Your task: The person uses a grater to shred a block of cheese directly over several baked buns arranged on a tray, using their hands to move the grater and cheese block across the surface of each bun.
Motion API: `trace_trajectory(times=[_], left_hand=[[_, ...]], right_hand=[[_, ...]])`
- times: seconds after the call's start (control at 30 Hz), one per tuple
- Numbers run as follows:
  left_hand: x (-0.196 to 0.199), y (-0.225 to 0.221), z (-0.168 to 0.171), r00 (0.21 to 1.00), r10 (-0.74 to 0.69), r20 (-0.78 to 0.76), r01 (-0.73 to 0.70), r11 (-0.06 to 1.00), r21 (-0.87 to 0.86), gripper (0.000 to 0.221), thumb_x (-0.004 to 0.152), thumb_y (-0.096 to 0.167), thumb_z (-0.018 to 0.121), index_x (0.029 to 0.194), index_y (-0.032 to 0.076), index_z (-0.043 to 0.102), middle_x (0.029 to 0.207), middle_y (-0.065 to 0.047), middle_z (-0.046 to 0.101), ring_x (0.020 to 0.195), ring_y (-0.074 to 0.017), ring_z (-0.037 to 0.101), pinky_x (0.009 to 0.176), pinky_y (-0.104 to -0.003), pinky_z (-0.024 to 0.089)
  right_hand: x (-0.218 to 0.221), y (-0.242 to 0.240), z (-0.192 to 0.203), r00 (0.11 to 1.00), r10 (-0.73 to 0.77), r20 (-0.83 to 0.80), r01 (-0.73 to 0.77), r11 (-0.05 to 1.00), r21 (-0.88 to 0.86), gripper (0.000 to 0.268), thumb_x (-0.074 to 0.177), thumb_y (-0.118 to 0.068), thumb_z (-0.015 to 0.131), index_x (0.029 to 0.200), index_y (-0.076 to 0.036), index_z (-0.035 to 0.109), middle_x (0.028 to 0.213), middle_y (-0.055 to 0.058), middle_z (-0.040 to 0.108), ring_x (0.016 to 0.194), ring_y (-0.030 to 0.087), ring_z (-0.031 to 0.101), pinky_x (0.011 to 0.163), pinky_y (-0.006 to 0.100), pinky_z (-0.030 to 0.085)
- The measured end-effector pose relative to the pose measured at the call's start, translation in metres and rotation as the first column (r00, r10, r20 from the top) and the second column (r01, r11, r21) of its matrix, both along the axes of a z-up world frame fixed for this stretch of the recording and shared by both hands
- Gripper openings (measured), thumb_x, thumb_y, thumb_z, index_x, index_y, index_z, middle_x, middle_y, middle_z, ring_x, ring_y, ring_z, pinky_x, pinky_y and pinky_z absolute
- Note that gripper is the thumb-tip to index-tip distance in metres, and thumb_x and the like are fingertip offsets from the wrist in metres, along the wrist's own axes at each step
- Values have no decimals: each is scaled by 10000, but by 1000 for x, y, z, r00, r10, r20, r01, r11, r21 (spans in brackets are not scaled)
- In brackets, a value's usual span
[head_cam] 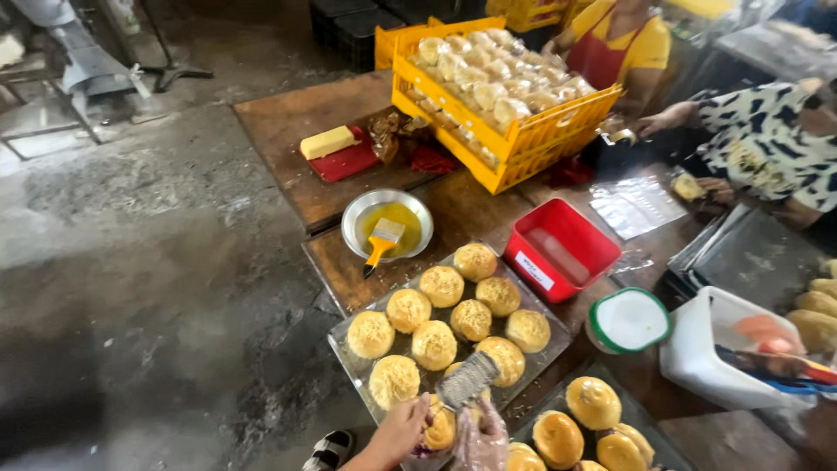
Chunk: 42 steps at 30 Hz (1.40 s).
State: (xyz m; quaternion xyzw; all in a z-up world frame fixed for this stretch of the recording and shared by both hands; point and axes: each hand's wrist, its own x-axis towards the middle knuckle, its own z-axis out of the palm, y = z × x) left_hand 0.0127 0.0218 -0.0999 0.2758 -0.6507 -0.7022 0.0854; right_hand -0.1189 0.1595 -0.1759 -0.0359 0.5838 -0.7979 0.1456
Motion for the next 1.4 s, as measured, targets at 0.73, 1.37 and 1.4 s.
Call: trace_trajectory(times=[0.73,1.37,1.4], left_hand=[[74,25,94,998,-12,55,38,865,-500,257,974,286,581,910,59,682,806,-218,690,794,-441,656,663,-506,493],[96,43,91,998,26,-61,-53,860,-507,185,992,214,586,956,60,683,824,-195,691,778,-419,669,648,-491,503],[96,42,90,996,41,-79,-76,851,-520,181,988,209,587,963,58,684,835,-198,692,782,-421,667,649,-492,502]], right_hand=[[38,9,105,806,199,-557,-57,964,261,298,883,17,706,1181,22,698,1065,148,740,898,205,687,779,330,554],[58,-4,153,943,186,-276,-27,869,494,317,894,-13,737,1210,-43,729,1121,124,754,911,231,703,797,339,582],[58,0,152,871,254,-421,-23,876,482,287,918,-5,730,1204,-20,726,1138,117,753,962,213,726,854,313,595]])
